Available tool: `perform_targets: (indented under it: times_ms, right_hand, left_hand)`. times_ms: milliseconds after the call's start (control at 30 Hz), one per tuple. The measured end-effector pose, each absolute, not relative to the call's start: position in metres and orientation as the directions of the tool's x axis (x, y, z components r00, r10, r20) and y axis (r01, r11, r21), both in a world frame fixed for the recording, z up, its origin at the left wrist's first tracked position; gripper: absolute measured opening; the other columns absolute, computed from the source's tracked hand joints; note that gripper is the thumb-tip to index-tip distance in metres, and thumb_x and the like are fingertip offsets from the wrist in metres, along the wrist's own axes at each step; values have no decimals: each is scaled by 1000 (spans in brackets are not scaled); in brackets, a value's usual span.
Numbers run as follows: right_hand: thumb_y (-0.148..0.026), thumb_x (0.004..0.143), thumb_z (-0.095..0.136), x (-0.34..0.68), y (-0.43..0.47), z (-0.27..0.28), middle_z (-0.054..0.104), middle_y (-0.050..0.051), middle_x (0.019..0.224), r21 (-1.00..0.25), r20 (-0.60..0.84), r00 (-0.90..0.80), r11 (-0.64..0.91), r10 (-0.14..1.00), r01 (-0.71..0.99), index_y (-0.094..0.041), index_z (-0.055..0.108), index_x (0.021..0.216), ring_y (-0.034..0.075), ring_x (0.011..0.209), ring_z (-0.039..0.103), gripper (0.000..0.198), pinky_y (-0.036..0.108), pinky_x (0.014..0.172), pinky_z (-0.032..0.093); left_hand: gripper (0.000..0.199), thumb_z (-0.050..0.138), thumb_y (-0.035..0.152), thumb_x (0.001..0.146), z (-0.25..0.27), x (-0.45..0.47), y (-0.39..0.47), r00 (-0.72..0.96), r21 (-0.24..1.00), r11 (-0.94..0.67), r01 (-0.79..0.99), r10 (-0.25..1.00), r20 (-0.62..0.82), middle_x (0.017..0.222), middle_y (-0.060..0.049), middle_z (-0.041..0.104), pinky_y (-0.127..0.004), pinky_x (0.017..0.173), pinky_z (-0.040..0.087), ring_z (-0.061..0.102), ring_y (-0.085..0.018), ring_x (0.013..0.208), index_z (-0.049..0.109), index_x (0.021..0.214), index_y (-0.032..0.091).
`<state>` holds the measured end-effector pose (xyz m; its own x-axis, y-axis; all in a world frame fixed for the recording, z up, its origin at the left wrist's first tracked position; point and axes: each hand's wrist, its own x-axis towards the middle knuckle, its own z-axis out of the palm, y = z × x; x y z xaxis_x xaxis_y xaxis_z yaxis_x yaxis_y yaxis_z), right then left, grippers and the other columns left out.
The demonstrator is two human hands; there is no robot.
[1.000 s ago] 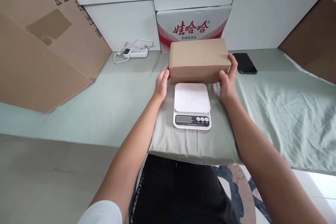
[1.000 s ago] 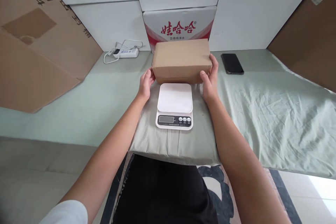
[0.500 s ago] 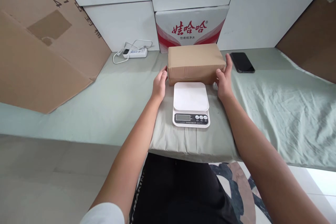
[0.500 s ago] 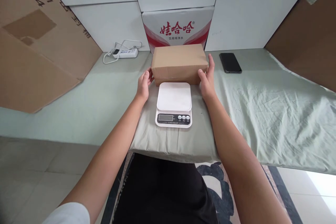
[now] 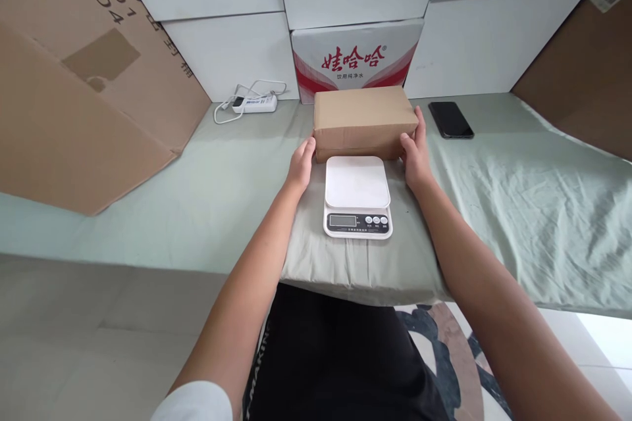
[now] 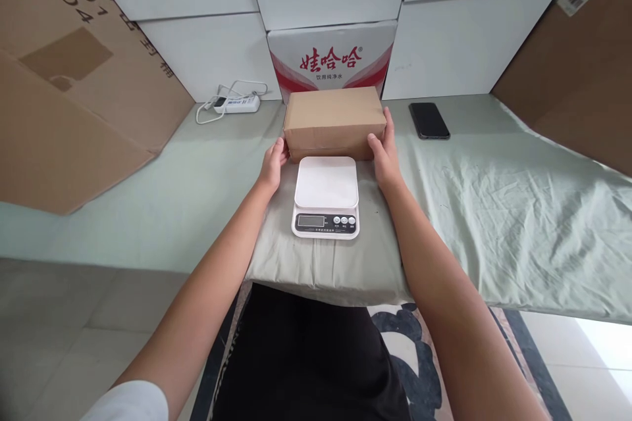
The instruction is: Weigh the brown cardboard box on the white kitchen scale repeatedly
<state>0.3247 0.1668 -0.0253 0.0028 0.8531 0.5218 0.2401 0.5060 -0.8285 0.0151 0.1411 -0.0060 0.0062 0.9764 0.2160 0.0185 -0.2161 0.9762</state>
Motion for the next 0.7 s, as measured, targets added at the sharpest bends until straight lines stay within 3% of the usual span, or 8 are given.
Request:
perform_targets:
  times_ms: [100,300,533,700]
  right_hand:
    - [-92,82,65,316,160,-16,35,4,189,-872,473,91,451,876,192,-39,31,174,35,177,32,112,65,147,27]
    - [-94,85,61,298,127,15,32,6,189,-775,616,96,579,782,253,-38,30,176,38,180,24,111,67,148,21]
    - [-86,92,61,297,45,12,33,8,187,-757,637,173,568,751,323,-37,31,176,41,180,22,102,70,147,23]
    - [-77,95,62,301,31,1,43,9,178,-741,657,198,575,728,346,-39,41,169,44,171,37,86,77,143,24]
  left_hand:
    - [88,55,94,92,-3,14,141,-43,958,-287,6,957,287,162,-11,73,-45,141,42,53,-33,168,73,144,25]
    - [83,54,90,96,10,13,121,-86,903,-427,44,899,429,153,-11,78,-43,129,52,64,-33,156,72,148,27]
    - [75,52,78,103,7,11,38,-27,905,-426,0,905,425,158,-11,75,-46,130,54,65,-34,156,68,156,26]
    - [71,54,73,105,0,8,14,-15,909,-416,-30,909,415,164,-12,71,-48,134,51,61,-35,161,66,158,26]
